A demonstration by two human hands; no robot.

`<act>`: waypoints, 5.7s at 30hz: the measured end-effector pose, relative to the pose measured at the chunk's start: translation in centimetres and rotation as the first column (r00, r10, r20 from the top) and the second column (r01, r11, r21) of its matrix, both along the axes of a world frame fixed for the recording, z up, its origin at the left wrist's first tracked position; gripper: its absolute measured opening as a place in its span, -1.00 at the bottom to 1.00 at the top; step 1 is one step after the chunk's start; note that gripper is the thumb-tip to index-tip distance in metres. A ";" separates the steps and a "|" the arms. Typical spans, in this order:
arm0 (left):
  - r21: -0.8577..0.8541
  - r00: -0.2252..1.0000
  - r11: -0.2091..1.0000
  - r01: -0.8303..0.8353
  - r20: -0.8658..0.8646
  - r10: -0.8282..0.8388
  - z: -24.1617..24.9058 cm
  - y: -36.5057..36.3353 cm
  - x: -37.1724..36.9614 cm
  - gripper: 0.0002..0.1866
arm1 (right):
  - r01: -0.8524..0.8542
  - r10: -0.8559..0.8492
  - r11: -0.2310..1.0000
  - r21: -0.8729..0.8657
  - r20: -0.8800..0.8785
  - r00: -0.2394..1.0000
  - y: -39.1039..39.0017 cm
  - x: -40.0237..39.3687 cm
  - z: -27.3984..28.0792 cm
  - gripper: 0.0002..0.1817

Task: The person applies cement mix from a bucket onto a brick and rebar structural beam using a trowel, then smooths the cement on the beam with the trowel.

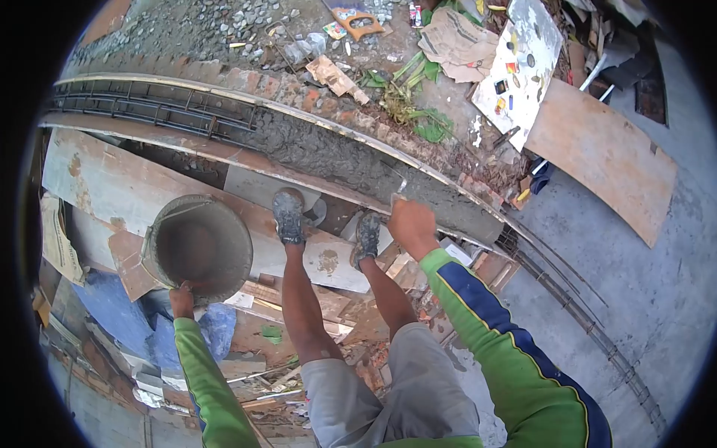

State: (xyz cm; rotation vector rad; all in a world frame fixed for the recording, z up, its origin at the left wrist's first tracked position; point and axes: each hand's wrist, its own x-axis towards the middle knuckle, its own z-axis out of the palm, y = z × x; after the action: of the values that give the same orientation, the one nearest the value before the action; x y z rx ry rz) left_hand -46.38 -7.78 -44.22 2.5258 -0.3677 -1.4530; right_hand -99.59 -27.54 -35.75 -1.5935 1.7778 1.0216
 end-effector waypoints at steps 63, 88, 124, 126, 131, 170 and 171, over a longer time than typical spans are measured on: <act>0.290 0.984 0.942 -0.170 -0.007 0.180 0.4 -1.3 -3.5 -0.51 | 0.433 -0.430 0.896 -0.099 0.049 0.902 16.6 -32.8 4.2 -0.70; 0.059 0.979 0.995 0.075 0.187 -0.084 3.0 -1.3 -4.2 -0.71 | 0.251 -0.207 0.967 -0.042 0.443 0.872 -3.1 6.2 -7.9 -0.60; 0.059 -0.113 -0.098 -0.993 -0.366 0.924 27.9 43.8 -24.4 -0.78 | 0.026 0.071 0.987 -0.158 0.578 0.813 12.7 -6.7 7.5 -0.83; 0.055 -0.199 -0.191 -0.980 -0.314 0.928 29.8 45.4 -25.9 -0.79 | 0.043 -0.001 0.997 -0.061 0.573 0.820 11.9 -10.3 5.3 -0.84; 0.014 -0.335 -0.345 -0.938 -0.286 0.898 31.8 49.1 -29.6 -0.77 | 0.161 -0.313 0.947 0.279 0.683 0.660 9.5 -15.4 10.1 -0.89; 0.175 -0.808 -0.960 -0.219 -0.584 0.077 33.7 100.1 -10.8 -0.57 | -0.987 0.971 0.085 -0.134 -0.209 0.112 49.8 25.3 20.8 -0.78; 0.121 -0.791 -0.960 -0.254 -0.597 0.135 35.1 100.9 -8.7 -0.56 | -0.806 0.931 0.284 -0.519 -0.052 0.361 45.9 26.5 15.0 -0.79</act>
State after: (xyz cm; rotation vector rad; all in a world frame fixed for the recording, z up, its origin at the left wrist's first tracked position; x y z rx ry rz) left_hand -55.05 93.14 -9.14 0.2760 1.4255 -0.0006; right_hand -73.05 18.41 -20.78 -3.0580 0.8116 0.6919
